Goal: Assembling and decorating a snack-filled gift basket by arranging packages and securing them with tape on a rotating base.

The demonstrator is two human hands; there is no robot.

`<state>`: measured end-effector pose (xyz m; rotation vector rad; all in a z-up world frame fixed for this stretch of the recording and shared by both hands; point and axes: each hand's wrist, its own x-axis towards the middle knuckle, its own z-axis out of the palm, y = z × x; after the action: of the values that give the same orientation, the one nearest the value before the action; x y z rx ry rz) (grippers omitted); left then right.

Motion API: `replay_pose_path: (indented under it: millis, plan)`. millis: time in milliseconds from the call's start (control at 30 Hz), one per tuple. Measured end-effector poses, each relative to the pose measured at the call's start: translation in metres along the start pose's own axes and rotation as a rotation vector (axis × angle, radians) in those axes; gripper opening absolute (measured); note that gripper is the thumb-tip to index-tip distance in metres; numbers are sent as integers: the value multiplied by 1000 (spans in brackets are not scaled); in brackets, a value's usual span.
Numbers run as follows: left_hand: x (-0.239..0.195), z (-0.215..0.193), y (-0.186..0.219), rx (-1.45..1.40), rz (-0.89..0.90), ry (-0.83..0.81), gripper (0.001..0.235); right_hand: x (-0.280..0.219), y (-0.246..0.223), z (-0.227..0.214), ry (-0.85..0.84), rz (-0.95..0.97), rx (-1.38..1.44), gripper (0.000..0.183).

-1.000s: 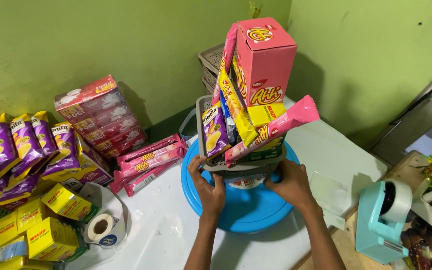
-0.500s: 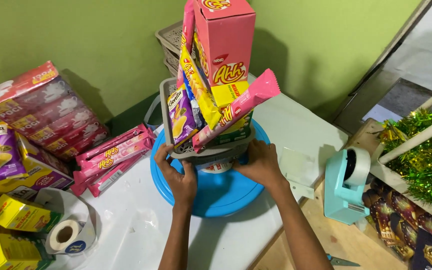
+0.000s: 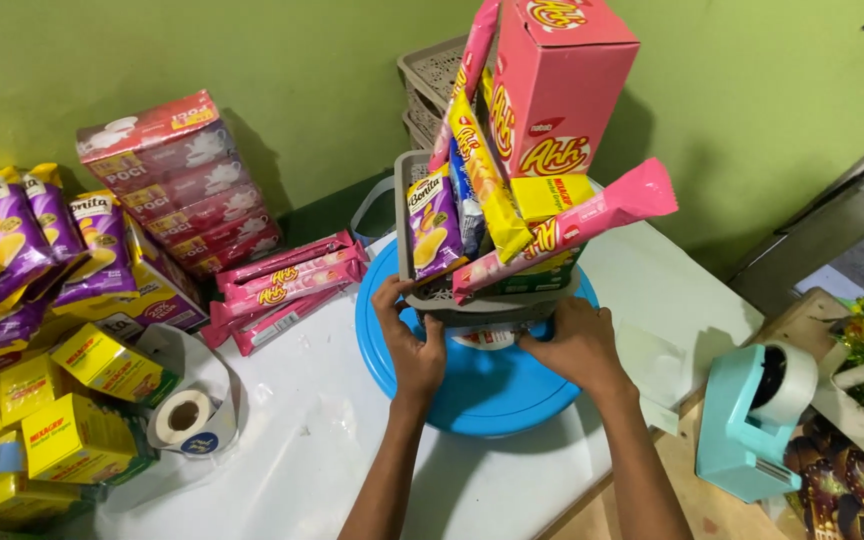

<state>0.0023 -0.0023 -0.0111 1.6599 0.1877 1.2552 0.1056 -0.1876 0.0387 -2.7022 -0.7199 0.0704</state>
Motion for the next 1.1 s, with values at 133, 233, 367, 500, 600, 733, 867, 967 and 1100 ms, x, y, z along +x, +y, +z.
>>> replay_pose_path:
  millis: [133,233,367,500,600,733,867,967,1100]
  plan:
    - [4,0,-1,-8,8,-8,42,-2,-2,2,-15,6,4,55]
    - [4,-1,2,-11,11,-6,40,0,6,15,21,15,3,53]
    - [3,-1,0,-10,3,-18,43,1,10,23,102,-2,-103,39]
    - [2,-1,-4,7,4,-25,44,-1,13,30,158,-20,-85,36]
    - [2,-1,-3,9,7,-24,43,0,16,34,217,-44,-86,36]
    - [2,-2,-1,13,4,-26,43,-5,8,22,189,-40,-42,31]
    - [4,-2,2,17,0,-27,42,-6,5,21,226,-51,0,29]
    - [2,-1,-1,20,-6,-28,42,-9,7,22,249,-69,13,30]
    - [2,-2,0,22,-15,-27,41,-9,2,24,355,-117,51,32]
